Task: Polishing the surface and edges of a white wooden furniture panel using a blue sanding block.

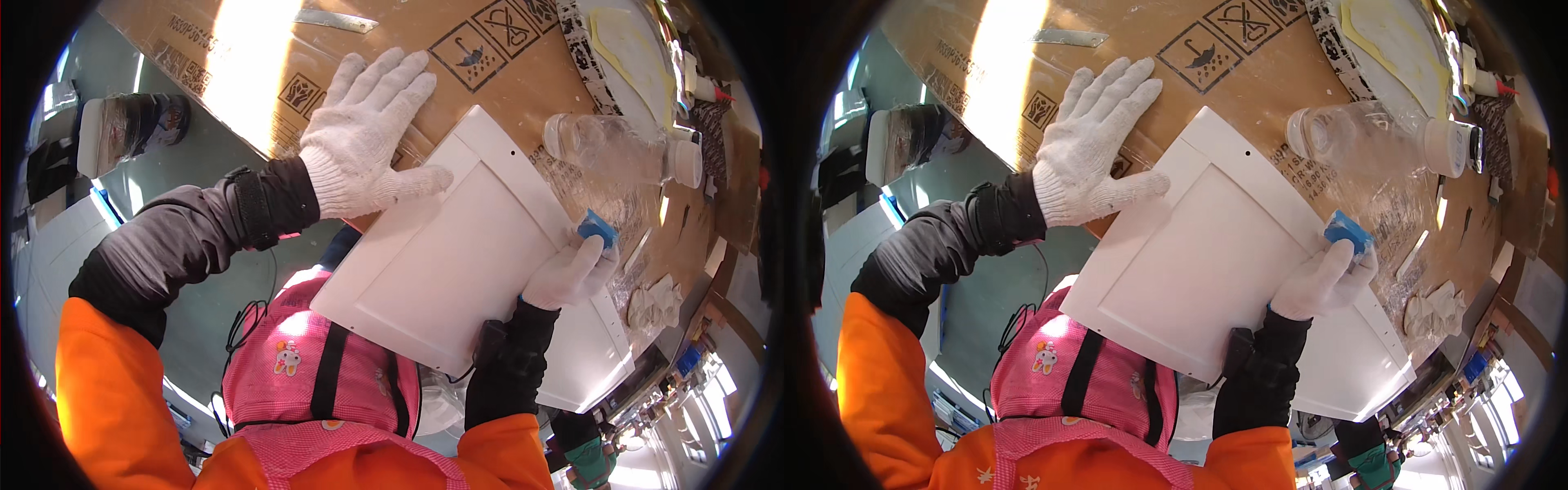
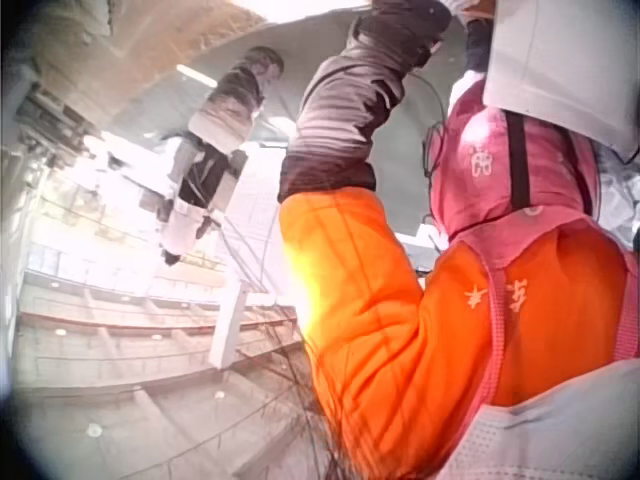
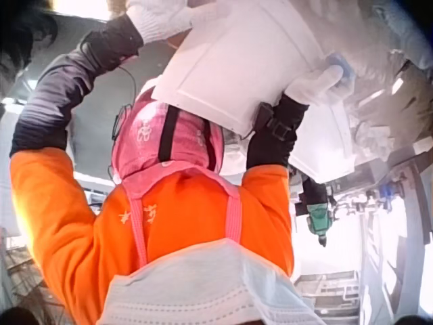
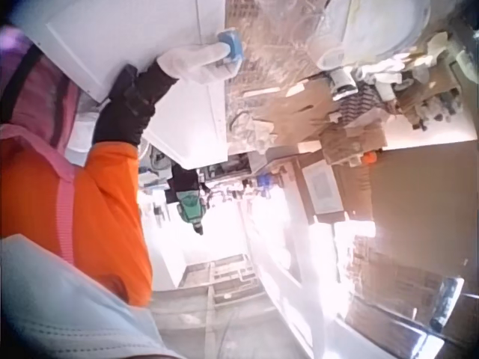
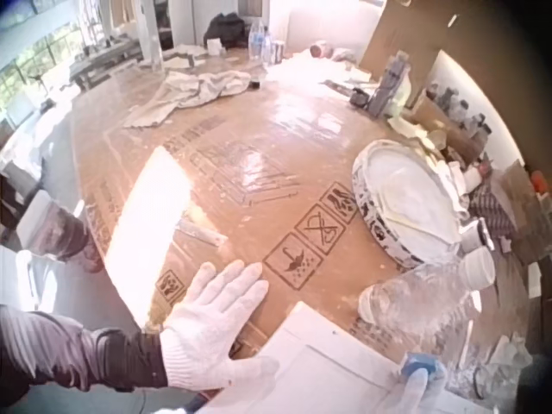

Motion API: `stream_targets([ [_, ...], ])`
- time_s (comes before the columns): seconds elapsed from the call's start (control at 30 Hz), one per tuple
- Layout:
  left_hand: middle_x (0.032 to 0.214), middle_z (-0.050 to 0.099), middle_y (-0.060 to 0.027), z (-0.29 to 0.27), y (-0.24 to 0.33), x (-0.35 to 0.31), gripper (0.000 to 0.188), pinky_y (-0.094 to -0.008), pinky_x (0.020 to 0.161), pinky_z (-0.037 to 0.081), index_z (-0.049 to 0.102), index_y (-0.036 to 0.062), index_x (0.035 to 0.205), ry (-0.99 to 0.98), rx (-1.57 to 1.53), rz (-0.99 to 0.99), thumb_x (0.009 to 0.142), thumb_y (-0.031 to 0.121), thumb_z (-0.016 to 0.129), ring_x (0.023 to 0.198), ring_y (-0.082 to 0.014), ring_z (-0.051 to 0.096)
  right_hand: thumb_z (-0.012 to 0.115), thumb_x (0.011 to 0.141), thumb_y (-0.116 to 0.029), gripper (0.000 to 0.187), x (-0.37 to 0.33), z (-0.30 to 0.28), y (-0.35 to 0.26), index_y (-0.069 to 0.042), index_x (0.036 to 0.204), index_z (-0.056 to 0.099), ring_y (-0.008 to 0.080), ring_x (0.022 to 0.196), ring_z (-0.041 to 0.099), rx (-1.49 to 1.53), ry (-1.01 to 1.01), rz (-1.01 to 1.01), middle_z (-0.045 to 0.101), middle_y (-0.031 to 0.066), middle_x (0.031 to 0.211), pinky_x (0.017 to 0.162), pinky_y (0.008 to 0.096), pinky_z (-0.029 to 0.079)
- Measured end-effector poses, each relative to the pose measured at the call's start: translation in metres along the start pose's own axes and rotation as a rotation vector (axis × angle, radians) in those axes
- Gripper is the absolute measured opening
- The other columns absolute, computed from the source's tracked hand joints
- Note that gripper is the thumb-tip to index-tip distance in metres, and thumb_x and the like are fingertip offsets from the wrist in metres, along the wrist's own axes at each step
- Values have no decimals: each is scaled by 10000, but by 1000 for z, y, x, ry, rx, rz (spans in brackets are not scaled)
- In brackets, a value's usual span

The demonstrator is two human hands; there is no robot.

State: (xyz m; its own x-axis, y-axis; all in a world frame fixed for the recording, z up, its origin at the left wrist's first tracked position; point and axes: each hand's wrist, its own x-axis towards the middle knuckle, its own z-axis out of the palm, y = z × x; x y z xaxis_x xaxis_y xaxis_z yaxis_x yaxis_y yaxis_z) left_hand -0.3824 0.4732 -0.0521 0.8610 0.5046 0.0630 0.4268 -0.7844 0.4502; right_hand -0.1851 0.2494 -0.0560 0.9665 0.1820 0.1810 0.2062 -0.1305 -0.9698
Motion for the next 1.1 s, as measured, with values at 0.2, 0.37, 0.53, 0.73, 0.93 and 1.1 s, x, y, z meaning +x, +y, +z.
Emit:
stream_targets([
  [0.2, 1627, 345, -155, 25, 36, 28, 913, -550, 1272, 111, 413, 54, 1531, 47, 73, -57, 824, 554, 703, 1543, -366, 223, 555, 970, -125, 279, 1, 0, 2, 73, 1167, 553, 187, 932, 626, 115, -21, -9, 660, 132, 1044, 843, 318, 524],
  [0.37, 1633, 349, -125, 24, 36, 30, 856, -542, 1277, 107, 446, 97, 1525, 34, 116, -61, 846, 569, 668, 1545, -346, 225, 541, 948, -52, 271, 1, 1, -1, 111, 1165, 537, 218, 930, 653, 94, -21, 13, 691, 190, 1036, 883, 334, 537],
  [0.53, 1634, 349, -114, 24, 36, 29, 748, -522, 1285, 100, 454, 141, 1534, 38, 122, -93, 919, 541, 603, 1546, -334, 222, 541, 938, -1, 274, -2, 3, -3, 110, 1188, 520, 225, 951, 658, 126, -49, 17, 685, 185, 1048, 917, 357, 538],
  [0.73, 1636, 353, -103, 26, 32, 27, 627, -534, 1277, 102, 474, 153, 1520, 59, 108, -67, 978, 461, 538, 1547, -338, 224, 554, 959, -15, 275, -3, 2, -2, 91, 1208, 511, 234, 984, 667, 141, -77, 10, 674, 180, 1083, 944, 371, 538],
  [0.93, 1604, 401, -123, 29, 29, 26, 541, -545, 1267, 123, 483, 153, 1510, 89, 113, -42, 1003, 342, 512, 1531, -360, 258, 551, 960, -10, 269, -3, 2, -2, 84, 1210, 516, 230, 993, 670, 131, -85, 28, 674, 179, 1098, 958, 374, 536],
  [1.1, 1575, 433, -143, 29, 32, 28, 495, -560, 1249, 172, 514, 109, 1466, 132, 128, -26, 1001, 279, 525, 1503, -361, 309, 551, 960, -9, 267, -2, 2, -1, 83, 1209, 519, 226, 996, 670, 98, -76, 18, 678, 182, 1100, 959, 372, 536],
])
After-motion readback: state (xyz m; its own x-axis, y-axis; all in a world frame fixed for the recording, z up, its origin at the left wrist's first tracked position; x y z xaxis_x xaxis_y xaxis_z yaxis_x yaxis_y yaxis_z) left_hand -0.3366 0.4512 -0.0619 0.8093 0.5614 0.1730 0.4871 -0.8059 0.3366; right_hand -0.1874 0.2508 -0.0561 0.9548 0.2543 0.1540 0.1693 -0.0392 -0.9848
